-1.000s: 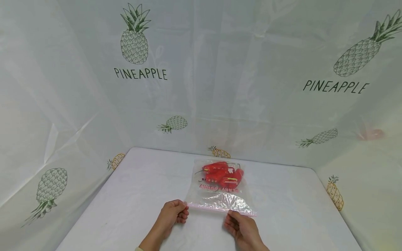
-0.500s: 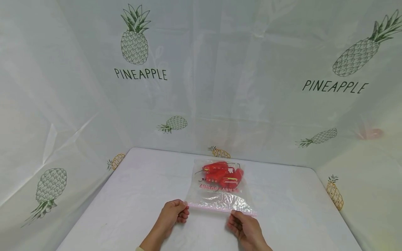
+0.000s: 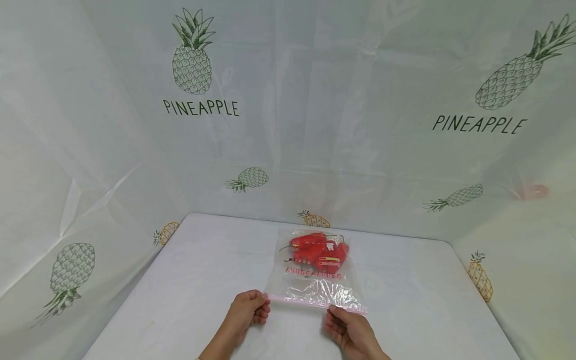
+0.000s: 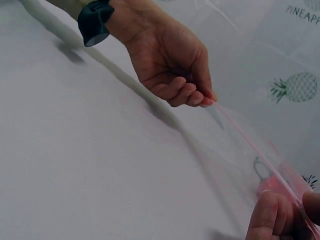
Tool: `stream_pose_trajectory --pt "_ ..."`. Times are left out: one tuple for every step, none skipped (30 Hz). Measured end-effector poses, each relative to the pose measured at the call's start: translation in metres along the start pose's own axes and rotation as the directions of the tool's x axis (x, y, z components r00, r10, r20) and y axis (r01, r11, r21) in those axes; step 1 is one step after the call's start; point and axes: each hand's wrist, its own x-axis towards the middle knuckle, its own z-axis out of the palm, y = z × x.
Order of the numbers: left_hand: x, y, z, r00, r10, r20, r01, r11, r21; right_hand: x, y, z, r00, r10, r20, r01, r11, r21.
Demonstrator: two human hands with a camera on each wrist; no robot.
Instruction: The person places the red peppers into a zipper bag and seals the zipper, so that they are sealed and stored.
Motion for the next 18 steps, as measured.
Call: stream_pose_trajectory --pt "0.000 0.000 0.000 1.000 0.003 -0.007 -0.003 1.000 -0.001 0.000 0.000 -0.001 1.000 -0.007 -0.010 0.007 1.000 0.000" --pt "0.000 0.000 0.000 1.000 0.007 -0.014 -0.007 1.000 0.001 0.000 -0.001 -0.002 1.000 -0.015 -0.020 0.015 1.000 -0.003" --pt "0.001 -0.001 0.000 1.000 0.009 -0.020 -0.009 1.000 -0.001 0.000 -0.001 -0.003 0.999 -0.021 -0.031 0.021 1.000 -0.005" --pt "0.001 -0.001 -0.001 1.000 0.011 -0.024 -0.011 1.000 0.000 0.000 -0.002 -0.005 0.999 -0.025 -0.042 0.025 1.000 -0.004" --pt "0.001 0.000 -0.001 1.000 0.013 -0.027 -0.013 1.000 0.002 0.000 -0.003 -0.006 0.998 -0.030 -0.058 0.030 1.000 -0.006" --pt "0.001 0.000 -0.001 0.999 0.018 -0.027 -0.018 1.000 0.005 0.000 -0.003 -0.008 0.997 -0.032 -0.072 0.032 0.999 -0.006" --pt "0.002 0.000 -0.002 1.000 0.018 -0.025 -0.018 1.000 0.005 -0.001 -0.004 -0.010 0.996 -0.034 -0.085 0.034 0.999 -0.006" --pt "0.002 0.000 -0.002 1.000 0.019 -0.023 -0.019 1.000 0.007 -0.001 -0.005 -0.012 0.995 -0.032 -0.096 0.032 0.999 -0.004" --pt "0.002 0.001 -0.002 1.000 0.018 -0.021 -0.018 1.000 0.007 -0.001 -0.006 -0.013 0.994 -0.030 -0.104 0.030 1.000 -0.001" --pt "0.002 0.001 -0.003 1.000 0.018 -0.020 -0.018 1.000 0.008 -0.002 -0.007 -0.015 0.993 -0.031 -0.111 0.032 1.000 -0.001" --pt "0.001 0.001 -0.003 1.000 0.018 -0.021 -0.018 1.000 0.007 -0.002 -0.008 -0.016 0.993 -0.034 -0.115 0.035 0.999 -0.001" --pt "0.001 0.001 -0.003 1.000 0.018 -0.021 -0.018 1.000 0.009 -0.002 -0.009 -0.018 0.992 -0.037 -0.118 0.038 0.999 0.001" --pt "0.001 0.001 -0.004 1.000 0.015 -0.022 -0.015 1.000 0.007 -0.003 -0.010 -0.019 0.992 -0.041 -0.117 0.042 0.999 0.000" --pt "0.001 0.000 -0.004 1.000 0.015 -0.022 -0.015 1.000 0.008 -0.003 -0.010 -0.021 0.992 -0.047 -0.116 0.047 0.999 -0.002" --pt "0.001 0.000 -0.004 1.000 0.015 -0.022 -0.015 1.000 0.008 -0.004 -0.011 -0.023 0.992 -0.053 -0.117 0.053 0.999 -0.002" --pt "0.001 0.000 -0.005 1.000 0.016 -0.022 -0.016 1.000 0.010 -0.004 -0.011 -0.025 0.991 -0.059 -0.120 0.059 0.998 -0.004" --pt "0.001 0.000 -0.005 1.000 0.016 -0.022 -0.016 1.000 0.010 -0.004 -0.012 -0.027 0.990 -0.061 -0.124 0.061 0.998 -0.004" --pt "0.001 0.000 -0.005 1.000 0.016 -0.021 -0.016 1.000 0.011 -0.004 -0.012 -0.028 0.990 -0.064 -0.128 0.064 0.998 -0.007"
